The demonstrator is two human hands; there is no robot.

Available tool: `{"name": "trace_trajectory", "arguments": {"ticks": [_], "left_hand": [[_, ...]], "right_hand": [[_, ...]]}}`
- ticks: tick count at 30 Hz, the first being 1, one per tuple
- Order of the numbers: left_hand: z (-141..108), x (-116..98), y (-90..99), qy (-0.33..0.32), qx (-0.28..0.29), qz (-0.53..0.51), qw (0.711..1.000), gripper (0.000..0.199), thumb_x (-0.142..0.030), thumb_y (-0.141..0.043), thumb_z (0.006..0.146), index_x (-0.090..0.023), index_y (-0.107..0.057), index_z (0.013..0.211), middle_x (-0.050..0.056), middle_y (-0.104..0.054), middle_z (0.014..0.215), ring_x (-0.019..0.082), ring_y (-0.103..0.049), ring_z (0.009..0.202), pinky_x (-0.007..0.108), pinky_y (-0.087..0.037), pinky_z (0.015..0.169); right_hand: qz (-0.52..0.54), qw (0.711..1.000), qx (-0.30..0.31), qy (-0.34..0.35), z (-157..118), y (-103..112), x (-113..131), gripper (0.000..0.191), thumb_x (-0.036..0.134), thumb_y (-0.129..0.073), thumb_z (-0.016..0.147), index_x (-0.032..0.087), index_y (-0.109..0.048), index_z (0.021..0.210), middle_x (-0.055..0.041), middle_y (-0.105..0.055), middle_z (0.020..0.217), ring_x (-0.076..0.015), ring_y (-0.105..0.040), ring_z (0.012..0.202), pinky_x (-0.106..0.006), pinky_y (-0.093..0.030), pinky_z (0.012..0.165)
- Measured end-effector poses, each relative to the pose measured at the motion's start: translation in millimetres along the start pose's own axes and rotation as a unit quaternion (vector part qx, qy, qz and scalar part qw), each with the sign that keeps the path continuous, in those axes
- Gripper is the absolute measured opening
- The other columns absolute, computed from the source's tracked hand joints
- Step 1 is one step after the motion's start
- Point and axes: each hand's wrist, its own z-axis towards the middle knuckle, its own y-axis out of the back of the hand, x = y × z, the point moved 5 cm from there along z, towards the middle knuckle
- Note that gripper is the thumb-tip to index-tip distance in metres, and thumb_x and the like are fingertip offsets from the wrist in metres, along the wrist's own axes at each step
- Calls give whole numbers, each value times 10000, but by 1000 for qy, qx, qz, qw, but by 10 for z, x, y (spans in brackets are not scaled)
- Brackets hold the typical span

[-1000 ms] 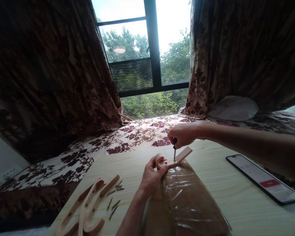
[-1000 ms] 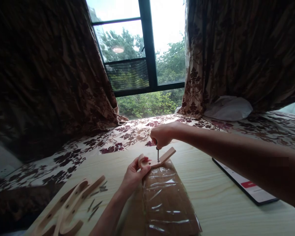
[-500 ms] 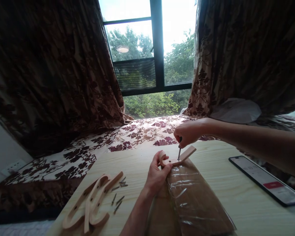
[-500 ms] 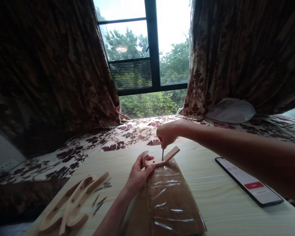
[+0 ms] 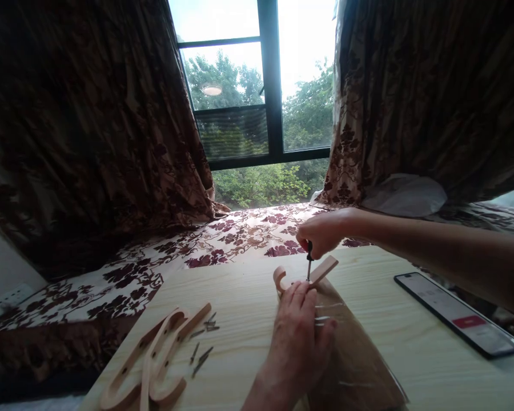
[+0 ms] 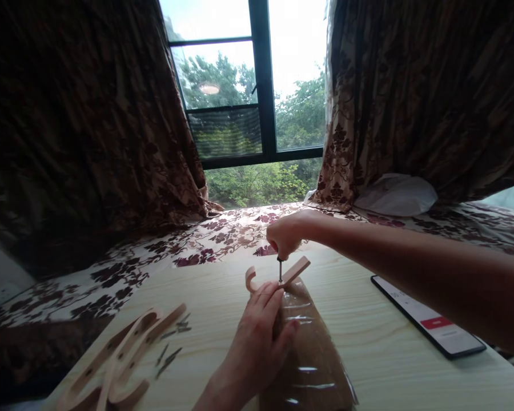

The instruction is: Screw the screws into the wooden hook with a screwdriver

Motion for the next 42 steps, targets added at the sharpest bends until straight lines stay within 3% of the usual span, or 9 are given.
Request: {"name": "trace_trajectory", "arguments": {"ticks": [4,8,12,19,25,30,36,42], "left_hand": [[52,17,-49,63,37,44,996,548,-313,-567,838,-18,-482,1292,234,-468,1357,363,-379,1292,544,-298,1099],[164,-74,-15,83,56,64,993,442,-347,-643,778,-69,-595,1117,184,-562,1192,354,-464,1151,533,-320,1067],[225,-100,3,87,58,81,991,391,-374,-677,739,-102,-622,1014,145,-571,1078,340,-478,1037,553,-312,1038],[166,-79,-22,68,45,73,994,467,-357,-620,782,-67,-585,1147,143,-545,1133,321,-440,1079,499,-295,1055],[190,-85,-39,71,58,94,991,439,-360,-604,779,-71,-599,1109,146,-550,1096,329,-451,1054,511,-311,1038],[194,-78,-36,67,54,86,993,445,-344,-598,779,-67,-590,1128,146,-549,1104,322,-451,1055,501,-284,1066],[176,-70,-46,62,68,88,992,455,-333,-591,788,-58,-583,1151,161,-543,1122,332,-446,1072,507,-303,1053],[148,-99,-55,64,88,99,989,422,-364,-596,782,-70,-614,1085,167,-537,1138,345,-437,1076,535,-304,1046]], "right_hand": [[2,1000,2,7,20,-12,-3,291,225,-648,700,127,-729,962,-81,-706,868,-183,-574,718,-272,-355,558],[12,1000,13,11,35,-40,-41,295,263,-652,703,126,-728,952,-69,-704,839,-170,-563,695,-264,-349,552],[20,1000,11,-1,43,-38,-69,328,299,-659,701,118,-720,967,-76,-703,853,-172,-565,695,-260,-348,539],[25,1000,1,12,29,-1,-49,320,242,-652,686,148,-719,984,-67,-699,898,-171,-565,734,-255,-347,554],[31,999,8,14,99,-8,-11,315,263,-651,682,125,-730,953,-57,-695,817,-161,-558,692,-253,-352,545],[36,999,0,-9,47,24,-71,341,303,-669,678,145,-732,974,-79,-702,847,-204,-580,713,-283,-372,537],[49,998,-11,47,-23,67,-72,235,182,-640,745,172,-745,955,-62,-726,909,-177,-607,750,-259,-384,589],[14,998,-25,49,-34,-14,4,252,254,-595,774,140,-752,934,-95,-723,836,-186,-588,714,-274,-336,566]]}}
